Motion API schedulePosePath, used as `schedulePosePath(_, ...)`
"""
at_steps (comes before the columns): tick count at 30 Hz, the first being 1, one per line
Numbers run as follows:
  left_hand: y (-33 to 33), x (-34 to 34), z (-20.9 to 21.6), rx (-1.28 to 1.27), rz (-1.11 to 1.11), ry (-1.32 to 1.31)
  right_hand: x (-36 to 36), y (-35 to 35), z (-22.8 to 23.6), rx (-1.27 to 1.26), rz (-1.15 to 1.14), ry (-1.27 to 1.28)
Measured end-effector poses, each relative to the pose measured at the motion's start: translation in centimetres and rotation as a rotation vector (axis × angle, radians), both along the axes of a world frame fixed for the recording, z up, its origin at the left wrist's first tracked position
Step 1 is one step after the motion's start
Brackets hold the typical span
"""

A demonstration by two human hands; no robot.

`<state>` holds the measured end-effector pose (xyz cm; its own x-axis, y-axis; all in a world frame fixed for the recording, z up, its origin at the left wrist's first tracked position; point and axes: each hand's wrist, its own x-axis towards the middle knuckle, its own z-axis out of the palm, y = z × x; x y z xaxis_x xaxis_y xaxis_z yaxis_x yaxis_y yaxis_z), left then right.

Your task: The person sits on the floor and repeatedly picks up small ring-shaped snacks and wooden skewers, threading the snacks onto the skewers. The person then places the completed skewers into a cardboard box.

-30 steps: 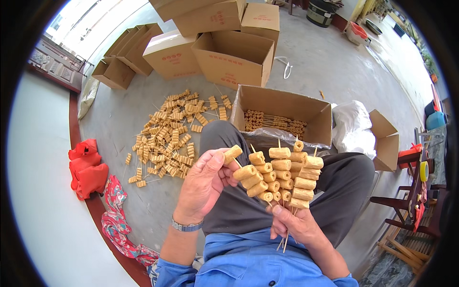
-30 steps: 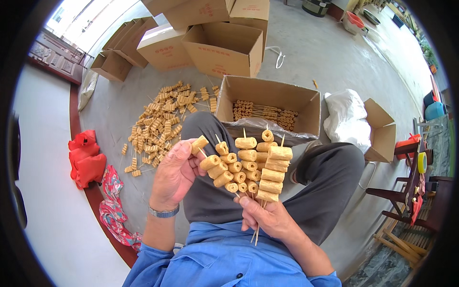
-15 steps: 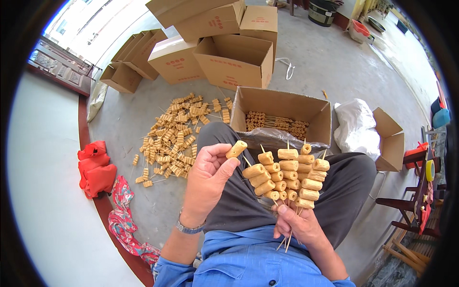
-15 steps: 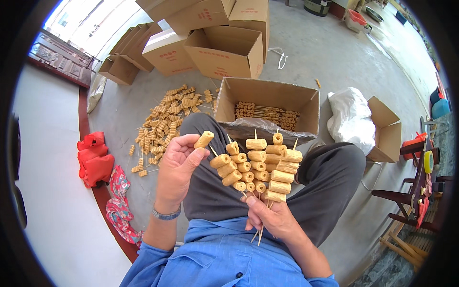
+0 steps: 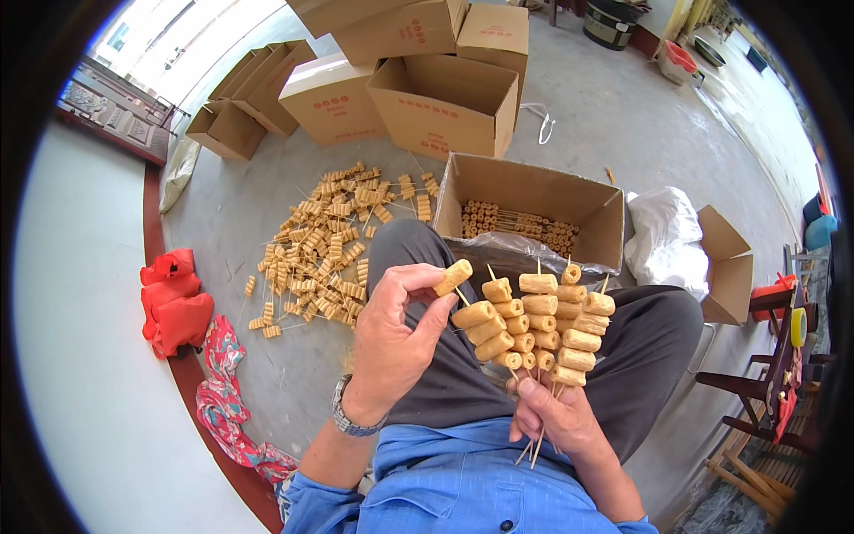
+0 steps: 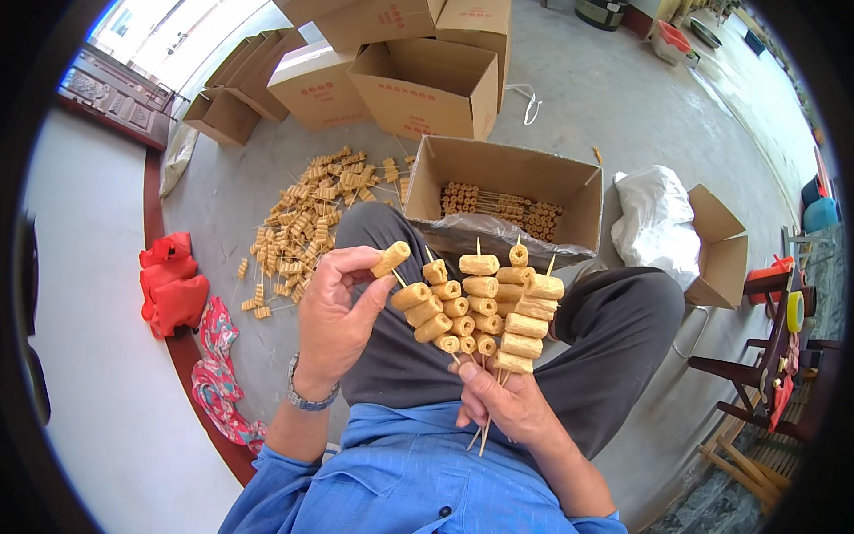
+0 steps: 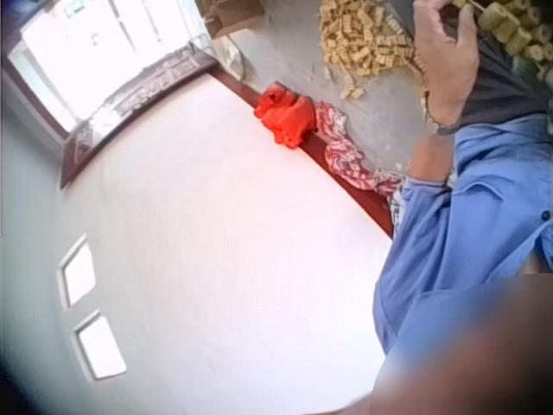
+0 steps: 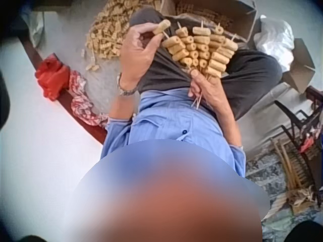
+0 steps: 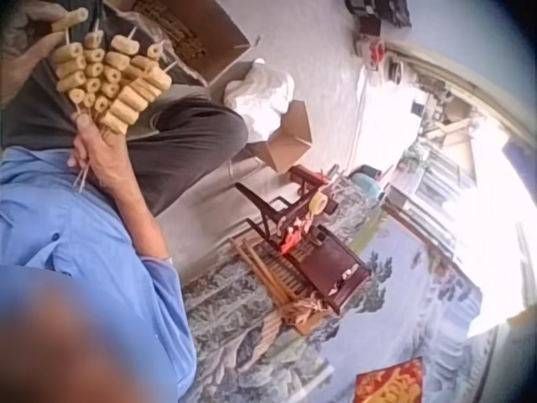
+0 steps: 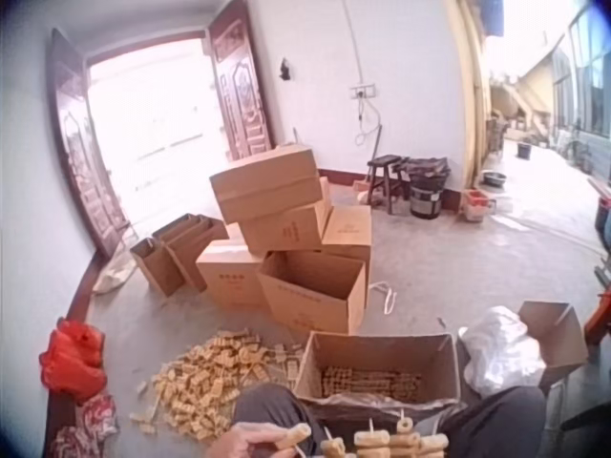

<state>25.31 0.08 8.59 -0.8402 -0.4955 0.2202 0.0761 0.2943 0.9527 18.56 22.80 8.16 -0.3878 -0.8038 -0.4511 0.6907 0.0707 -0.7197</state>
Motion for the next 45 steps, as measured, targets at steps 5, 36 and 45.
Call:
schedulePosePath(5,-0.6,0.2,-0.2,-0.108,-0.016,0.009,0.0,-0.4,0.0,0.009,0.008,-0.009)
schedulePosePath(36,-0.8,1.2,1.1,0.680,-0.170,-0.107,0.9,-1.2,-1.1,-0.062,0.067,0.050)
schedulePosePath(45,0.1,2.0,1.7,0.920,-0.194,-0.078,1.1,-0.7,-2.3,-0.132,0.068,-0.006)
